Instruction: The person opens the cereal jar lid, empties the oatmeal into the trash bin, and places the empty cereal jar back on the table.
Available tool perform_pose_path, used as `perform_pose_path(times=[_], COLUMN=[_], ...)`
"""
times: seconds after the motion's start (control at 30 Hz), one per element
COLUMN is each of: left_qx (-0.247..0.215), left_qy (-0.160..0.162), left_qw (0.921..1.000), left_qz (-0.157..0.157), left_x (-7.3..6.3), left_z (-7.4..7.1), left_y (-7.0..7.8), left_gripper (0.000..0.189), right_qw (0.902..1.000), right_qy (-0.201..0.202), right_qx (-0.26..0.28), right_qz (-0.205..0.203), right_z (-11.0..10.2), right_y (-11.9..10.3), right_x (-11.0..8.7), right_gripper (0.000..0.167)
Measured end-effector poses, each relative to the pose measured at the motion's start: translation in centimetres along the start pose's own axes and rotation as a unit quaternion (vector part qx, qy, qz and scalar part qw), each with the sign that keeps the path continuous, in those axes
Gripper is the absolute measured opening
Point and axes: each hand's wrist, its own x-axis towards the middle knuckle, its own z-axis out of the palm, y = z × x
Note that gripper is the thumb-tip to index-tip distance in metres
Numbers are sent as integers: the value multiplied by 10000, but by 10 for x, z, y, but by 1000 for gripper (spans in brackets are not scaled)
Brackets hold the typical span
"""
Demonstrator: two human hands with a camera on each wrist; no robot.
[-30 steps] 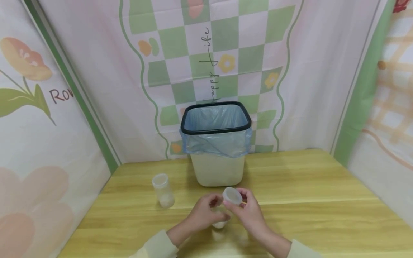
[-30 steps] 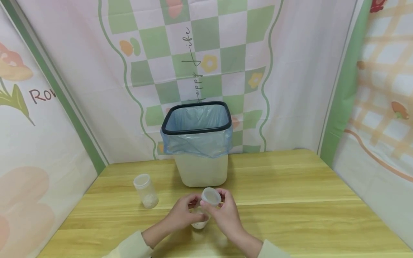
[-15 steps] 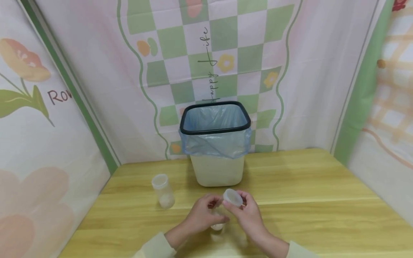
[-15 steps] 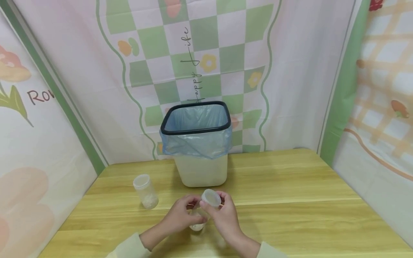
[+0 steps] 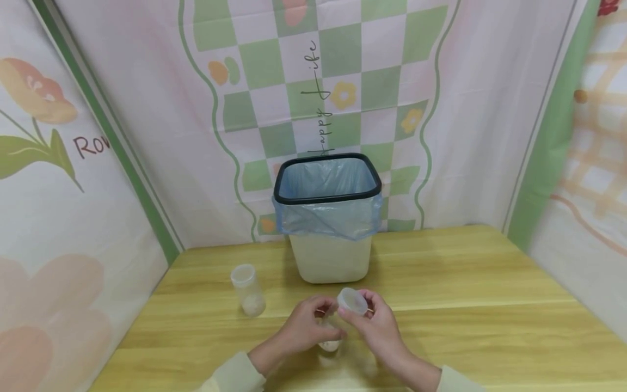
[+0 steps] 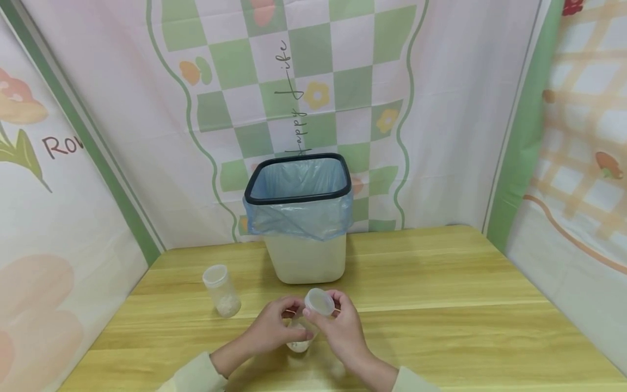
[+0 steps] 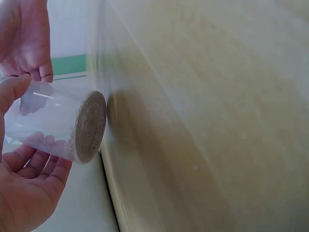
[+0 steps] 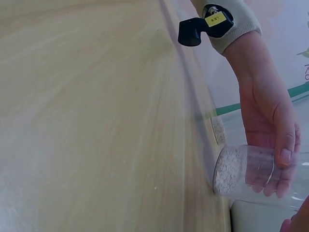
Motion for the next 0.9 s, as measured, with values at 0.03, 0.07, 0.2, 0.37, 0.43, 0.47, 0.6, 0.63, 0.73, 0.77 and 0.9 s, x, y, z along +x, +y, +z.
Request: perform_pose_path(times=[0.03,0.07,0.2,0.37,0.43,0.47,0.6,0.63,0.73,0.77,0.9], left_qx=[-8,-30,-74,-148,-150,-135,-111,-112,-134,-153,-197], left_qy=[-22,-50,-163,-286,-300,-299,-313,-319,-345,-344,-309], left_qw=[10000,10000,9998,9994,9994,9994,9994,9994,9993,9992,9993], left_qz=[19,45,117,105,83,71,46,48,83,98,114], left_x=[0,0,1,0,0,0,-1,-2,-2,-2,-3], left_z=[0,0,-1,-3,-3,-3,-4,-4,-4,-5,-5], left_y=[-1,-1,-3,-4,-4,-4,-3,-3,-2,-2,-3], left_gripper=[50,50,49,50,51,52,53,53,52,52,49], right_qw=[10000,10000,9995,9972,9961,9957,9956,9959,9970,9974,9988], right_qy=[-23,-49,-227,-581,-699,-739,-717,-668,-477,-401,-60], right_qx=[6,13,61,260,351,388,383,338,230,223,260], right_qz=[-18,-39,-199,-400,-410,-408,-475,-501,-572,-548,-412], right_z=[0,-1,-5,-11,-12,-12,-11,-11,-9,-7,-1], right_y=[1,1,4,8,9,9,9,9,8,8,5], right_x=[0,1,1,1,2,2,2,1,-1,-2,-7], right_gripper=[52,52,53,54,55,56,63,65,69,70,70])
